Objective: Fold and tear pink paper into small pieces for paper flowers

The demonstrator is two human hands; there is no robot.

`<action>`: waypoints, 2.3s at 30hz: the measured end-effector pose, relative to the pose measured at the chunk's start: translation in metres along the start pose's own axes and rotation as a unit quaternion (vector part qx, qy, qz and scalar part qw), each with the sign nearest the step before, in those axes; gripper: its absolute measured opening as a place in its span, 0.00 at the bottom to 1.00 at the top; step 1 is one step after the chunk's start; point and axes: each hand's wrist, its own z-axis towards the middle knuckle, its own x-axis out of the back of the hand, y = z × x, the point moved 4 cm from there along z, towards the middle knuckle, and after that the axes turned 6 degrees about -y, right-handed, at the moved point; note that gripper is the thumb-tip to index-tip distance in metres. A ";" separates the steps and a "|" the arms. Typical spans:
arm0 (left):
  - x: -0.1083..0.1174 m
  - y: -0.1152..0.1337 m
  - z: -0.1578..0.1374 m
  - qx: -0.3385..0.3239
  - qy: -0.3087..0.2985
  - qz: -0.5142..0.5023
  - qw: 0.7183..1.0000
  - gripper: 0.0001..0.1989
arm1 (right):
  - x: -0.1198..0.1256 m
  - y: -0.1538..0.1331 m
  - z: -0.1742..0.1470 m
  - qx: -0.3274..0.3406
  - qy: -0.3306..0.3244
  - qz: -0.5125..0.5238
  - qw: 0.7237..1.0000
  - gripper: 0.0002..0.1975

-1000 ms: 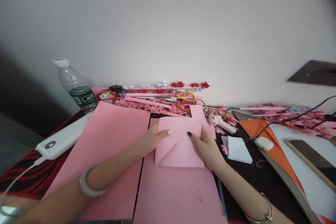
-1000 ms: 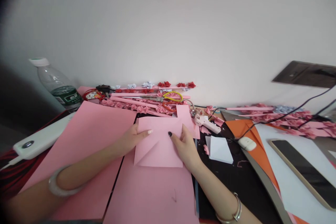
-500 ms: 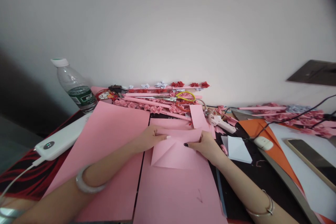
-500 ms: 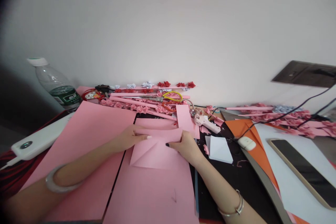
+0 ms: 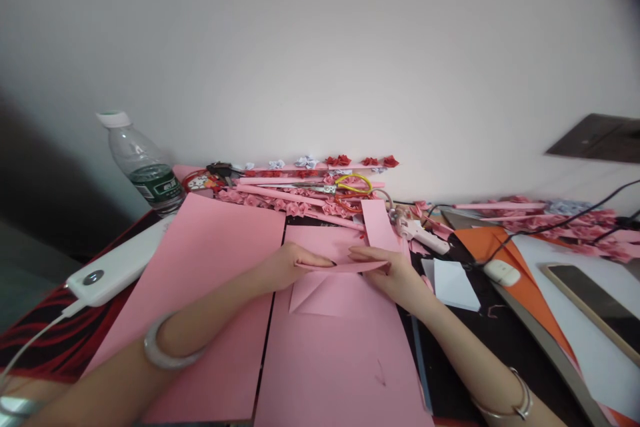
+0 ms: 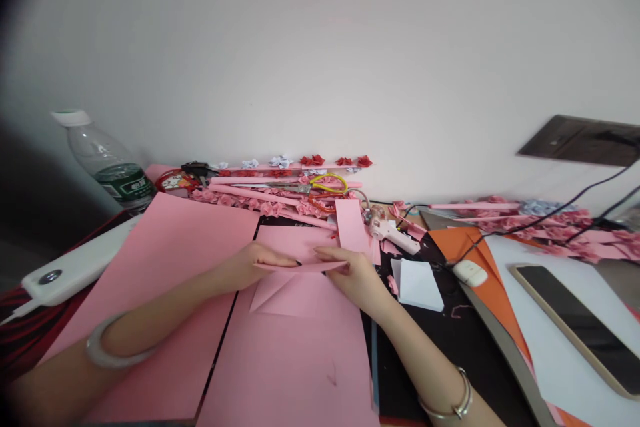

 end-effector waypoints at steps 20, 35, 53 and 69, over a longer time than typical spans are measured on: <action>-0.015 0.013 -0.029 -0.146 -0.080 0.420 0.892 0.17 | -0.036 -0.014 -0.039 0.234 -0.080 -0.483 0.840 0.19; -0.006 0.022 -0.035 -0.067 -0.173 0.224 0.957 0.23 | -0.038 -0.014 -0.045 0.224 -0.108 -0.465 0.850 0.20; -0.005 0.005 -0.032 -0.067 -0.135 0.168 0.974 0.16 | -0.036 -0.018 -0.044 0.229 -0.114 -0.486 0.836 0.19; -0.004 0.003 -0.033 -0.083 -0.146 0.165 0.972 0.21 | -0.038 -0.017 -0.046 0.242 -0.094 -0.476 0.841 0.19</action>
